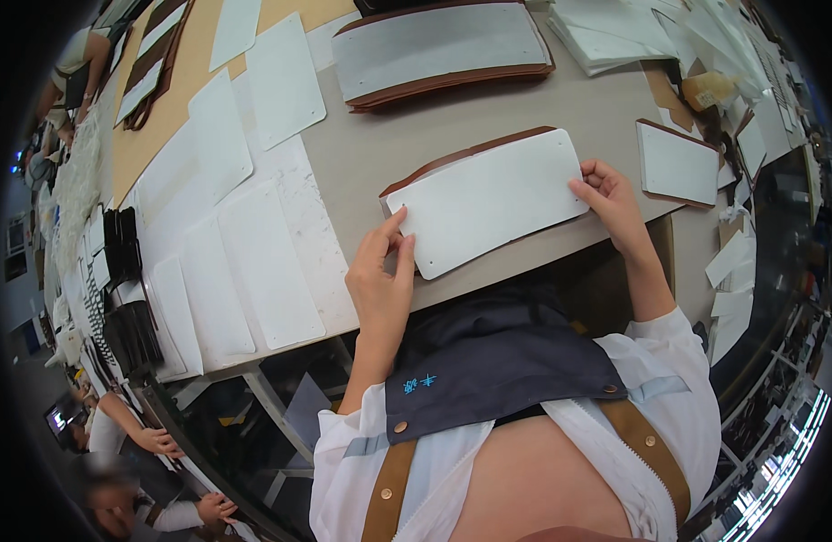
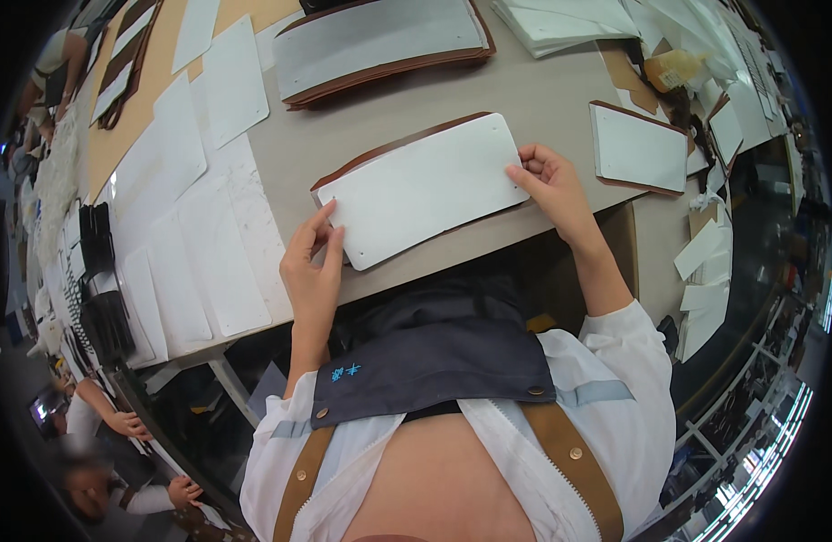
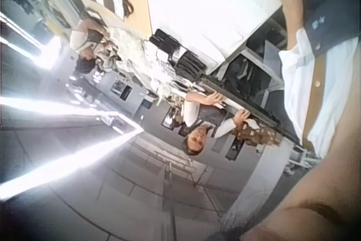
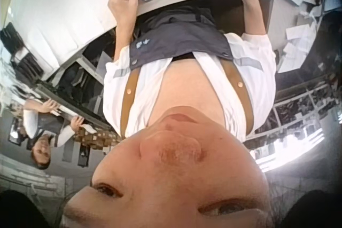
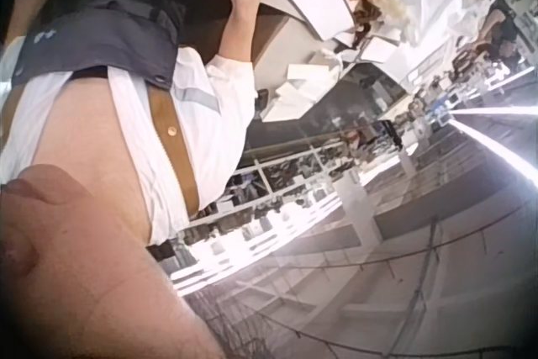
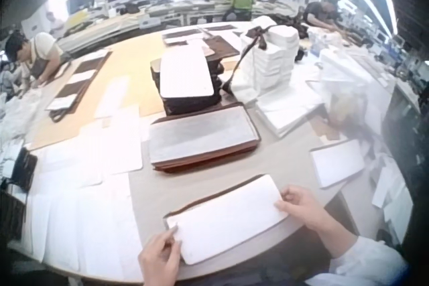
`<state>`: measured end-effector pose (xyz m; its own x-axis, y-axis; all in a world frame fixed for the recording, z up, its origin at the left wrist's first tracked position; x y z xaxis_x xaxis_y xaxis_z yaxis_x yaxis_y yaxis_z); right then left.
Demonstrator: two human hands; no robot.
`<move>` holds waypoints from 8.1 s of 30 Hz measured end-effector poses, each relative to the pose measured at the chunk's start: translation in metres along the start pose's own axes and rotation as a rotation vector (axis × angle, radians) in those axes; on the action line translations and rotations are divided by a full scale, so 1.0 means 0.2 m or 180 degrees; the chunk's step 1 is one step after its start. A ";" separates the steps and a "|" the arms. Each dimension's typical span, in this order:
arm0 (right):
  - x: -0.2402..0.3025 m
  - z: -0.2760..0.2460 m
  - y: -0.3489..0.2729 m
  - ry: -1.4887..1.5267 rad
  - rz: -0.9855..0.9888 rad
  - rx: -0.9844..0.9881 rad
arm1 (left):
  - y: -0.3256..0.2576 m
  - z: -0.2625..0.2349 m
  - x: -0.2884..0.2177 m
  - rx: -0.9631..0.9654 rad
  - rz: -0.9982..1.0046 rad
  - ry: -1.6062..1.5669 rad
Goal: The person applies glue from a bottle onto white rectangular sheets and places them onto brown rectangular sheets. They press the combined sheets together and stack them on the table. The process is repeated for multiple units in a factory setting.
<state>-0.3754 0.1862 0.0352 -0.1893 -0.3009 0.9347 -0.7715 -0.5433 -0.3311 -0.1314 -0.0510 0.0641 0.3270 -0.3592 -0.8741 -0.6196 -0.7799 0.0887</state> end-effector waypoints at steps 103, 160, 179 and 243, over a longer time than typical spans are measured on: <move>0.08 0.06 -0.02 -0.1234 -0.0756 -0.0424 | 0.05 0.04 0.05 -0.0134 0.0105 0.0272; 0.15 0.09 -0.03 -0.2387 -0.1271 -0.0368 | 0.06 0.01 0.01 0.0103 0.0903 0.1281; 0.14 0.61 -0.09 -0.2969 -0.3031 0.0067 | -0.01 0.52 -0.18 0.0759 0.1795 0.1586; 0.31 -0.05 -0.01 -0.1856 -0.2980 -0.0963 | 0.85 0.53 -0.43 0.0337 0.3294 0.1889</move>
<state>-0.3924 0.1760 0.0944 0.7867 -0.2381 0.5696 -0.5907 -0.5587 0.5822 -0.3401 -0.0995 0.1037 -0.1003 -0.9936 -0.0519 -0.8295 0.0547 0.5559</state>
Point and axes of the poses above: each hand's wrist, its own y-axis towards the middle knuckle, its own z-axis out of the palm, x = y × z, the point moved 8 cm from there along y, towards the middle knuckle, and after that the axes turned 6 degrees about -x, right-handed, at the moved point
